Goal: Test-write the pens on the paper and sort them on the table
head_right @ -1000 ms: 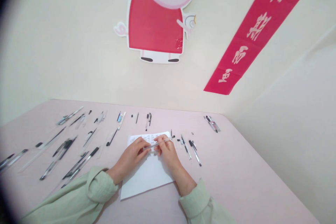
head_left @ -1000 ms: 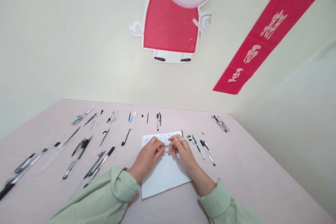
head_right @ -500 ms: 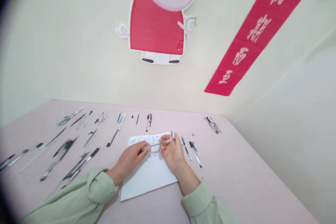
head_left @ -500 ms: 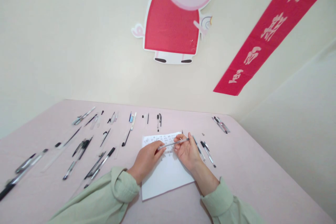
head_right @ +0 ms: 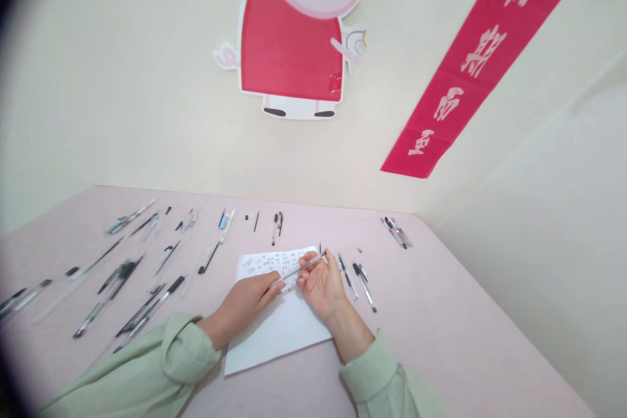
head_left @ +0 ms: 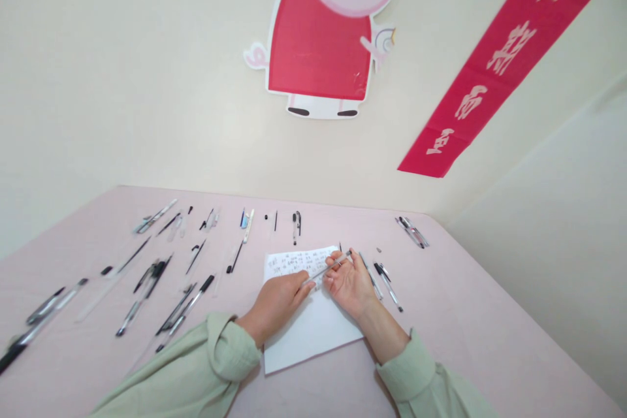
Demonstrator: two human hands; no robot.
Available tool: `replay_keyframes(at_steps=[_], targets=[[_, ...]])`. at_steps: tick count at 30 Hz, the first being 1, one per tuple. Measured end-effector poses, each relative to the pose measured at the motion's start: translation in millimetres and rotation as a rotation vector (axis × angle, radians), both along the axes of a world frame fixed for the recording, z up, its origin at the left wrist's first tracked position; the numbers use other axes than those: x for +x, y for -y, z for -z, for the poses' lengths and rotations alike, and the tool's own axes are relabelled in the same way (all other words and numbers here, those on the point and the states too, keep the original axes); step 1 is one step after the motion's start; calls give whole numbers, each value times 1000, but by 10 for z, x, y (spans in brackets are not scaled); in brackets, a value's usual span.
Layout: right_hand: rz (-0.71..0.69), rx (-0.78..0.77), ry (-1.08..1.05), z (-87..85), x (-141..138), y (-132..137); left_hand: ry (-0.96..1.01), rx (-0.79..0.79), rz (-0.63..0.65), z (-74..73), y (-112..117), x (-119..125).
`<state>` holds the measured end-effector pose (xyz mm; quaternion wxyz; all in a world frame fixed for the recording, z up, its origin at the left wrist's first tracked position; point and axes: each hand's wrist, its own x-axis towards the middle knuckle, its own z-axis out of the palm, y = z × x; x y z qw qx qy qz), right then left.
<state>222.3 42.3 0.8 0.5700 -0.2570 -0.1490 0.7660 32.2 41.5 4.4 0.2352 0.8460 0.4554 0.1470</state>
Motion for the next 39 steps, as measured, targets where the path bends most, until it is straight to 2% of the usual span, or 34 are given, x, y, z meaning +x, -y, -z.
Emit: replay_keyframes(at_steps=[12,39], targets=[[51,-20,-6,-21,-54,21,-38,29,-15,12,14,11],[43,71,71,-70,-129,61,-15,6,-66,13,9,12]])
